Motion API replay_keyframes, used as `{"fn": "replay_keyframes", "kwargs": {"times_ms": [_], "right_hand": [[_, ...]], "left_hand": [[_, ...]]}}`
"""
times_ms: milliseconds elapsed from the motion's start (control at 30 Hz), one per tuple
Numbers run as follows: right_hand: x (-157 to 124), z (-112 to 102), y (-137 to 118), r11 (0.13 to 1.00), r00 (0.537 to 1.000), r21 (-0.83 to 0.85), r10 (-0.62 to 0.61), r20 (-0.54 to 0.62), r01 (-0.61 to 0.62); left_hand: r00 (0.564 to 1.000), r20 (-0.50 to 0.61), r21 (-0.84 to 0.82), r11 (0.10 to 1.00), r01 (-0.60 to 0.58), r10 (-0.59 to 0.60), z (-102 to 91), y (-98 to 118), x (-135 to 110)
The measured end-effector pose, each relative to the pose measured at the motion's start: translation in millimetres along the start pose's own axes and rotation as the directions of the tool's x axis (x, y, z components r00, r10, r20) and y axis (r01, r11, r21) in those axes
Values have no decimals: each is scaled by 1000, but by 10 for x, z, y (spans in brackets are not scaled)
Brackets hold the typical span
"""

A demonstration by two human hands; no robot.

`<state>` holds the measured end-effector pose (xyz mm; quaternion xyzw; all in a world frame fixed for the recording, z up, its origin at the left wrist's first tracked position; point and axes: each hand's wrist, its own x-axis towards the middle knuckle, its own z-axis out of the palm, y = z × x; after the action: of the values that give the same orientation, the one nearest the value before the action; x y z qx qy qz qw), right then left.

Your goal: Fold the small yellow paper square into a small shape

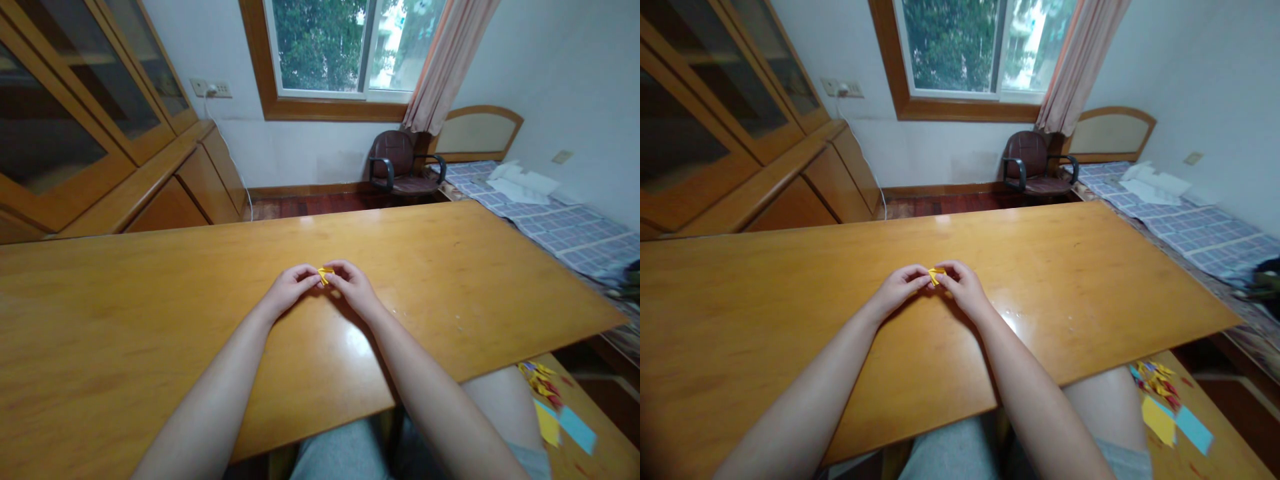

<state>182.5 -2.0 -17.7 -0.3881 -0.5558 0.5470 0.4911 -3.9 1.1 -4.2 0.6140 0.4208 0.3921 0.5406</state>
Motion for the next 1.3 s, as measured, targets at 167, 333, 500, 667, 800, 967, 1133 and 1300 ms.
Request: {"fn": "replay_keyframes", "kwargs": {"times_ms": [167,333,500,667,800,967,1133,1300], "right_hand": [[-1,-15,15,997,999,-65,-33,-3,33],[2,-18,11,987,997,-139,-82,-8,80],[5,-27,2,977,993,-181,-116,-11,112],[1,-31,5,972,991,-196,-131,-16,126],[-3,-30,-13,965,990,-225,-143,-14,137],[-6,-31,-17,965,991,-228,-137,-11,131],[-11,-25,-37,964,990,-228,-144,-11,137],[-13,-22,-60,959,988,-242,-157,-13,149]], "left_hand": [[1000,6,12,1000,-4,4,4,45,-1],[1000,9,19,1000,-10,10,2,74,-5],[1000,3,7,1000,1,-1,0,53,2],[1000,6,6,1000,7,-7,2,45,1],[1000,-1,-4,1000,9,-9,2,42,4],[1000,6,-2,1000,3,-3,-1,47,6],[1000,-1,10,1000,9,-9,7,66,2],[1000,2,0,1000,9,-9,6,40,4]]}}
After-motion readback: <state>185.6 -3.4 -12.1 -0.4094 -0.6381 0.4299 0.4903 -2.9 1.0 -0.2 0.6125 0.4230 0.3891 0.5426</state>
